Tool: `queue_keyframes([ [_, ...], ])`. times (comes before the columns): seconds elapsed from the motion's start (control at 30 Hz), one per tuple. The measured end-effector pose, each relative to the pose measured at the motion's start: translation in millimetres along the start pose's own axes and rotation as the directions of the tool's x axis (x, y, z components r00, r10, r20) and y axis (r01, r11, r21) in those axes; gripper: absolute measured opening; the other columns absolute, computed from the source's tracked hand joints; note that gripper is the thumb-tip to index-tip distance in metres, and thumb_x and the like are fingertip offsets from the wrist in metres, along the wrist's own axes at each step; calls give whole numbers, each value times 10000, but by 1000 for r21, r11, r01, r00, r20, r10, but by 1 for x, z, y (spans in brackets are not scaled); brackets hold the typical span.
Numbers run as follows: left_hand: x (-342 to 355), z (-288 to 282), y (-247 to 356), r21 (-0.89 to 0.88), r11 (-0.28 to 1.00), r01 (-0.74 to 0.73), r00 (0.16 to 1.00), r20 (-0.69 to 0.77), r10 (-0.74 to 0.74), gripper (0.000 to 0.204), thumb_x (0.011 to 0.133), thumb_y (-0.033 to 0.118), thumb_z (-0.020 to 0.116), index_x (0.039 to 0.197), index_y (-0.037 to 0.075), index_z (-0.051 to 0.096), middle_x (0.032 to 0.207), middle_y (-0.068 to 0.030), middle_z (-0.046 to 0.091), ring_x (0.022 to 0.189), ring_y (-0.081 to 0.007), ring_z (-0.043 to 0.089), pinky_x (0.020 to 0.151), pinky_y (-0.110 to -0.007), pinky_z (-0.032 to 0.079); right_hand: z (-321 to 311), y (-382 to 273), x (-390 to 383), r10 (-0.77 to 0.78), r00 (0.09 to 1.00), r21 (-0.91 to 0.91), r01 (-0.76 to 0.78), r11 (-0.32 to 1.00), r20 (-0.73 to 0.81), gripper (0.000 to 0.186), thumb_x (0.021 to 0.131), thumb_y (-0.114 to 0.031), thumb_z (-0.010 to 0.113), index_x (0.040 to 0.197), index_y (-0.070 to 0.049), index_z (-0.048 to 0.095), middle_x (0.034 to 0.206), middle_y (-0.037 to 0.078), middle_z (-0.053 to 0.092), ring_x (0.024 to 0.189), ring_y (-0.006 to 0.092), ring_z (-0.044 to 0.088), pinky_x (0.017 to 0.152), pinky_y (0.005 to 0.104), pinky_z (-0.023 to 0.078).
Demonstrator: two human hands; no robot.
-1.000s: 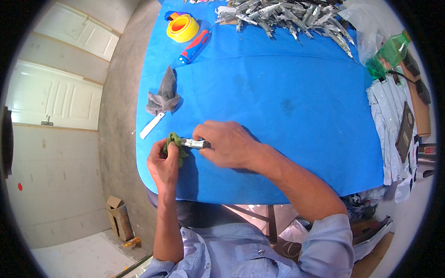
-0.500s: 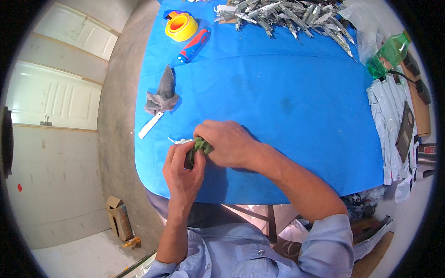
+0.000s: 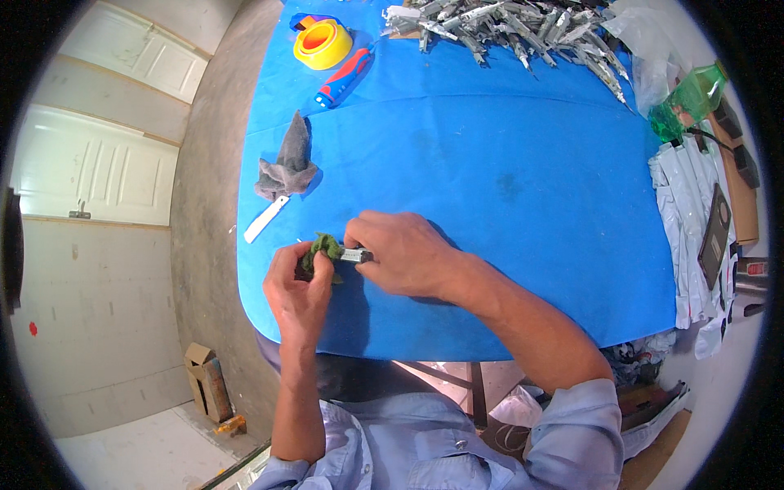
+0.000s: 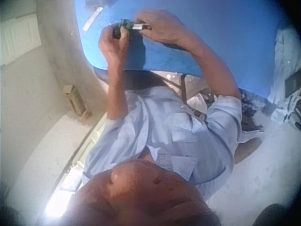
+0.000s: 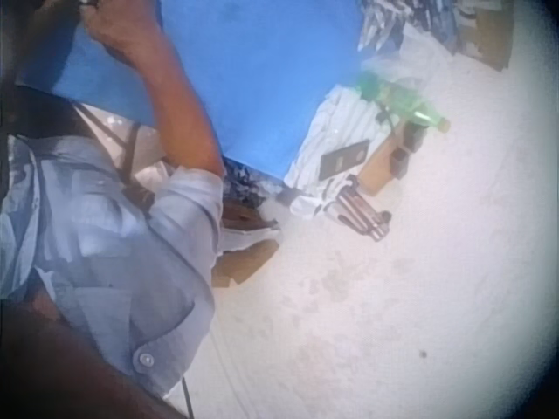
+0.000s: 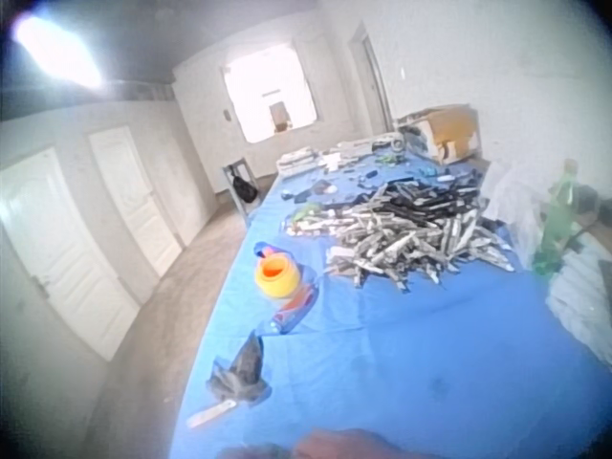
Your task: The person cleans and handles a metallic component by hand and with a cloth while working over a blue-covered table.
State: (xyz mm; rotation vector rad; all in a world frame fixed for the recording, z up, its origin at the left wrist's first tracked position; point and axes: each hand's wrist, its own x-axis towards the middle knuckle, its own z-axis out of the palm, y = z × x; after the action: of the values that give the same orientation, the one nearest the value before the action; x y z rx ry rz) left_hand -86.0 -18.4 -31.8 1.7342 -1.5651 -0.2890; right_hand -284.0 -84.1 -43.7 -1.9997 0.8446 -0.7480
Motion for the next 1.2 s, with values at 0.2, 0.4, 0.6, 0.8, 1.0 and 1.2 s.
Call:
queue_keyframes([
  [0.2,5,-5,-3,-153,944,292,956,60,-286,226,958,123,753,1084,-63,734,785,-7,681,686,-57,601,588,-239,479,0,0,-1,-8,1000,-2,8,1000,-6,185,860,-104,714,1027,-57,650,985,157,682,902,407,678,763,512,534],
  [0.4,10,-12,-14,-229,871,435,900,82,-428,240,983,156,739,1089,-59,736,798,-17,694,685,-59,604,584,-240,486,0,1,-1,7,1000,9,-7,1000,0,191,862,-113,717,1033,-57,653,981,157,684,892,408,680,762,508,535],
  [0.6,-3,-14,3,-193,940,282,959,19,-284,196,1002,116,726,1111,-46,733,835,-18,702,729,-63,629,626,-230,513,3,-3,-1,6,997,29,-4,1000,-72,185,882,-120,707,1044,-55,647,956,176,687,901,429,680,770,529,532],
  [0.8,-16,9,24,-20,988,-152,988,26,153,211,883,2,782,1085,25,726,943,-135,712,755,-253,713,649,-355,573,8,9,-1,-78,994,9,79,997,-76,172,896,-111,692,1051,-56,641,953,186,686,917,452,671,767,549,530],
  [1.0,-7,11,8,82,986,-148,988,-31,151,185,901,2,767,1082,-5,732,945,-148,715,781,-246,697,697,-374,559,6,4,-2,-23,998,-1,23,1000,-64,184,910,-140,711,1061,-56,647,974,185,690,931,445,676,776,543,535],
  [1.2,4,1,-11,-40,997,61,997,-39,-63,243,987,151,717,1101,-63,726,808,-68,699,686,-97,602,614,-278,495,6,4,-2,-37,997,-23,35,999,-73,236,921,-180,753,1100,-52,669,997,175,704,905,408,691,763,506,545],
])
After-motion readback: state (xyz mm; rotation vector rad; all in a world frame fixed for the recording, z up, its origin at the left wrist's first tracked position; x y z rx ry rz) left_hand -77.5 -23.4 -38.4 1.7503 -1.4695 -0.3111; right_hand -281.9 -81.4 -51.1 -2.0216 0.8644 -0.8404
